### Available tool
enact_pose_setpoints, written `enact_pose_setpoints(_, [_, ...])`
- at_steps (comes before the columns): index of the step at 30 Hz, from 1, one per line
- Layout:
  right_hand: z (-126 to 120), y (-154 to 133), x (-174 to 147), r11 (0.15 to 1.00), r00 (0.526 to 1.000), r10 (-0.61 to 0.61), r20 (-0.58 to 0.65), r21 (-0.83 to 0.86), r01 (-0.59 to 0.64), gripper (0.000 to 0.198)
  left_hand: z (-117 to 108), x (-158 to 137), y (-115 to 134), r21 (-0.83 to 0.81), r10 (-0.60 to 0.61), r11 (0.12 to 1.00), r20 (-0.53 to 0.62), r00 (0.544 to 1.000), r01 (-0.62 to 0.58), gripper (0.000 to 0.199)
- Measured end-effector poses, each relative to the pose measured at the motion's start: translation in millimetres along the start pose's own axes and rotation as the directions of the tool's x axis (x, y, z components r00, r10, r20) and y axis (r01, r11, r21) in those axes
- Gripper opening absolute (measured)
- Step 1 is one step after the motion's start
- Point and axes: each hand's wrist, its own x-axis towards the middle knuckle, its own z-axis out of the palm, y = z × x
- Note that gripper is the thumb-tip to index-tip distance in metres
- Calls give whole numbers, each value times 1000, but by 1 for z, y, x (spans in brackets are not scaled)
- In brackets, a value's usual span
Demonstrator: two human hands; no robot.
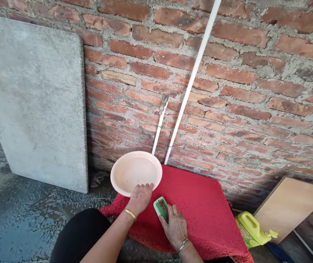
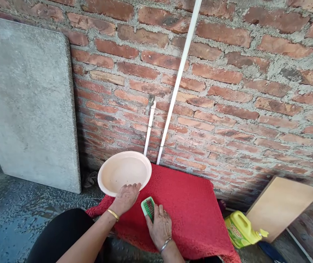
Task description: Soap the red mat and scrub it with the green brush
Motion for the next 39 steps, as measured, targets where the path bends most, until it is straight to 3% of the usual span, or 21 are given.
enact_pose_setpoints(4, [-14, 5, 11, 997, 997, 82, 6, -14, -82, 41, 1, 1, 0, 9, 5, 1000, 13, 1000, -5, 28])
enact_pose_setpoints(10, [-20, 84, 3, 955, 953, 291, -80, -37, -294, 46, 5, 2, 1, -16, 0, 1000, -13, 1000, 0, 32])
enact_pose_setpoints(13, [-19, 107, -3, 932, 925, 359, -123, -3, -362, 52, 9, 2, 1, -27, 1, 1000, -26, 1000, -2, 34])
enact_pose_setpoints(16, [-8, 91, -10, 958, 949, 286, -135, 27, -285, 56, 11, 2, 0, -23, -5, 1000, -38, 999, 4, 33])
enact_pose_setpoints(20, [14, 40, -15, 998, 986, 65, -153, 23, -62, 50, 12, 1, -2, -17, 1, 1000, -26, 1000, -1, 30])
enact_pose_setpoints(23, [18, 27, -12, 999, 987, 28, -158, -10, -30, 45, 9, 1, -3, -11, 4, 1000, -8, 1000, -4, 29])
enact_pose_setpoints(27, [1, 71, -11, 980, 977, 167, -134, -89, -180, 47, 4, 1, 0, 1, 13, 1000, 0, 1000, -13, 31])
enact_pose_setpoints(30, [-14, 119, -17, 938, 939, 314, -140, -109, -330, 53, 4, 2, 1, 1, 9, 1000, -2, 1000, -9, 33])
enact_pose_setpoints(33, [-24, 139, -19, 902, 902, 402, -157, -103, -420, 57, 7, 2, 1, 5, 5, 1000, -9, 1000, -5, 34])
enact_pose_setpoints(36, [-24, 113, -13, 931, 929, 343, -140, -76, -356, 54, 8, 1, -1, 20, 17, 1000, -19, 1000, -16, 33])
enact_pose_setpoints(39, [-17, 53, 0, 980, 980, 192, -57, -44, -195, 47, 6, 0, -1, 39, 26, 999, -23, 999, -25, 32])
